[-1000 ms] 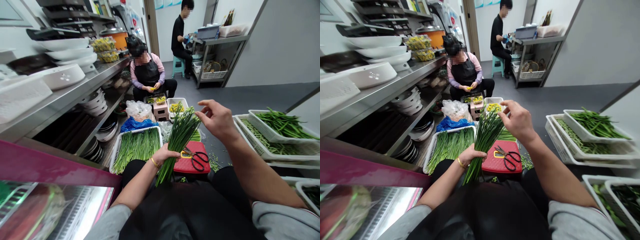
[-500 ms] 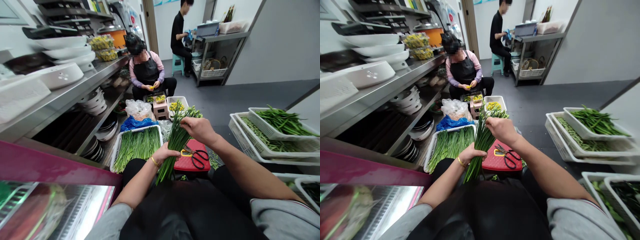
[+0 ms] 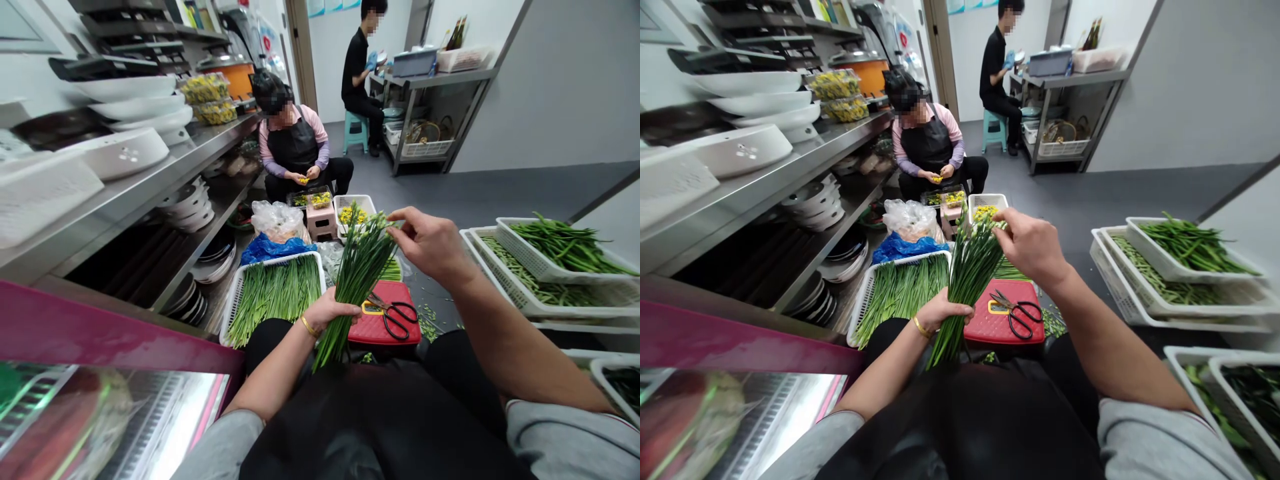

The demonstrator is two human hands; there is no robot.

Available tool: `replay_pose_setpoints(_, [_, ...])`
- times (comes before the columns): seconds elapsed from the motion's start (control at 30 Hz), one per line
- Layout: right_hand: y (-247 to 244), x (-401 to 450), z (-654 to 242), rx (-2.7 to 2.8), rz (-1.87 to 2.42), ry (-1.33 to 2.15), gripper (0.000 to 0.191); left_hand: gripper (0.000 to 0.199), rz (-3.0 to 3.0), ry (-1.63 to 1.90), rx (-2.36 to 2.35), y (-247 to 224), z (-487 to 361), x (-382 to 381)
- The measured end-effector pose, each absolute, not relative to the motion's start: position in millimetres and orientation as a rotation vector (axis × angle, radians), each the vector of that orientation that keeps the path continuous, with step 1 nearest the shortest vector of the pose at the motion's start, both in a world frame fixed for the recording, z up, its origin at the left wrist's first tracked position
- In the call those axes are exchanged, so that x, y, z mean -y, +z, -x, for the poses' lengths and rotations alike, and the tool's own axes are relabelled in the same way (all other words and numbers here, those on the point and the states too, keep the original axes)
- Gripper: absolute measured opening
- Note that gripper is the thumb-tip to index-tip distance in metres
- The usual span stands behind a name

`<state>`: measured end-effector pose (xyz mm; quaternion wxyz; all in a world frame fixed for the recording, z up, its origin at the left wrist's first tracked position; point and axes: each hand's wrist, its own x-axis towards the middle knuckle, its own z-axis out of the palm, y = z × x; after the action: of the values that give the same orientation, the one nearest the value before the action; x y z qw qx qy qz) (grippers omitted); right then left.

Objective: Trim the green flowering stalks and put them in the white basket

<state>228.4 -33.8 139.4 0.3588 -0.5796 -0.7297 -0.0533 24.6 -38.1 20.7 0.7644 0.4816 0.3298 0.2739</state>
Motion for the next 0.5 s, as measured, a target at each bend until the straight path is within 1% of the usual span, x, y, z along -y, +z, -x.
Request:
replay_pose_setpoints(0.1, [139, 43, -218, 1.939, 1.398, -0.087, 0.021, 0.041, -1.061, 0.615, -0.765, 22, -26, 40])
replay_pose_setpoints(0.27, [127, 30, -212, 2.078, 1.490, -0.104, 0.016, 0.042, -1.073, 0.604, -0.741, 22, -26, 42])
replay_pose_setpoints(0.4, [130, 23, -225, 1.976, 1.351, -0.066, 0.016, 0.043, -1.072, 0.595, -0.729, 22, -24, 41])
replay_pose_setpoints(0.5, [136, 20, -236, 1.851, 1.328, -0.032, 0.016, 0.041, -1.104, 0.579, -0.693, 24, -23, 42])
